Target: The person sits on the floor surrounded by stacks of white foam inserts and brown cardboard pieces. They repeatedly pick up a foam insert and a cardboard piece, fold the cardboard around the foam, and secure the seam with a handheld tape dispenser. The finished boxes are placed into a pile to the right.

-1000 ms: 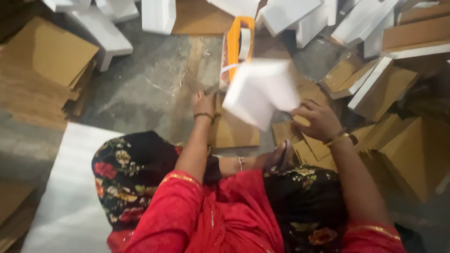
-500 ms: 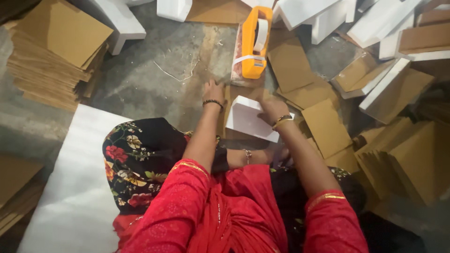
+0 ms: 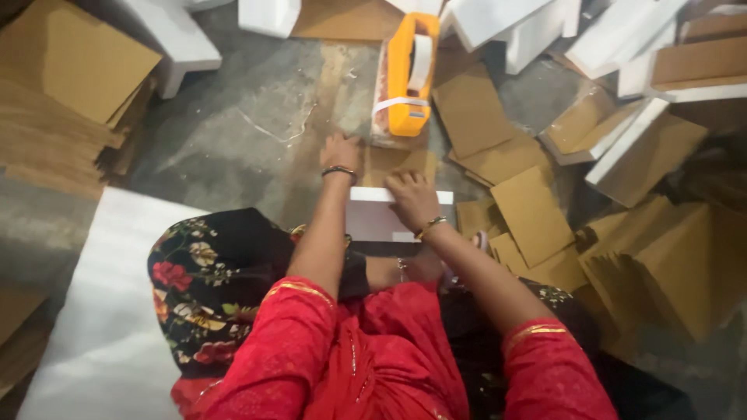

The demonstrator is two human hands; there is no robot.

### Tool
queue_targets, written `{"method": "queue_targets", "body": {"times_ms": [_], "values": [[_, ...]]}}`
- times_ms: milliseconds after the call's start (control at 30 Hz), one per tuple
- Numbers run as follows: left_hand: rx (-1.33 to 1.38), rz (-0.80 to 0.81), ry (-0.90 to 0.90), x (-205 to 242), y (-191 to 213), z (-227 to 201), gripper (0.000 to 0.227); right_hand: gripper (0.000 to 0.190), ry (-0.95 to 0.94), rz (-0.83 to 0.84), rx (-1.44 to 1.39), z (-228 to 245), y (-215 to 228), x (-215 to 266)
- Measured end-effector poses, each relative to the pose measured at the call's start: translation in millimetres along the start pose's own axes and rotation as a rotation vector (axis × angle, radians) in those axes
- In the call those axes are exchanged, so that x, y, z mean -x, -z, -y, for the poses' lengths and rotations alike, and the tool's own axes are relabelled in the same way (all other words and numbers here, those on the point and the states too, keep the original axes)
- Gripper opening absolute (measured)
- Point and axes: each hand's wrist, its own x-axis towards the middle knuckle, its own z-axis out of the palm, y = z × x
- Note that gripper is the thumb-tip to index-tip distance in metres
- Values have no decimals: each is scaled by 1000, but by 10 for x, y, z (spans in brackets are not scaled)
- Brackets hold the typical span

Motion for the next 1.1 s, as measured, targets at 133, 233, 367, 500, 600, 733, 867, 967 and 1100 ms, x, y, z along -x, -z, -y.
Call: {"method": "queue_targets", "body": {"times_ms": [133,233,367,500,600,733,867,967,1100], "values": [[148,60,120,-135,-103,54,33,96,-36,-22,42,36,3,19],[24,97,58,-113,-86,17,35,112,-41,-13,57,12,1,16],[154,17,-49,-202,-51,152,34,112,-27,-1,75,8,17,59],[143,99,-6,-53,137,-45,36,112,-37,12,66,8,9,74],[59,173,-96,436,505,-298,35,106,-26,36,85,-37,-31,92],[75,196,-189,914,1068,-473,35,103,-32,83,89,-41,-84,82],[-97,107,-364,1249,1175,-595,34,104,-11,50,116,-35,-71,123],[-244,-11,-437,1440,1116,-657,42,104,-10,34,120,13,-3,116],[-174,-148,-532,1350,980,-573,59,100,-35,105,145,56,65,124]]}}
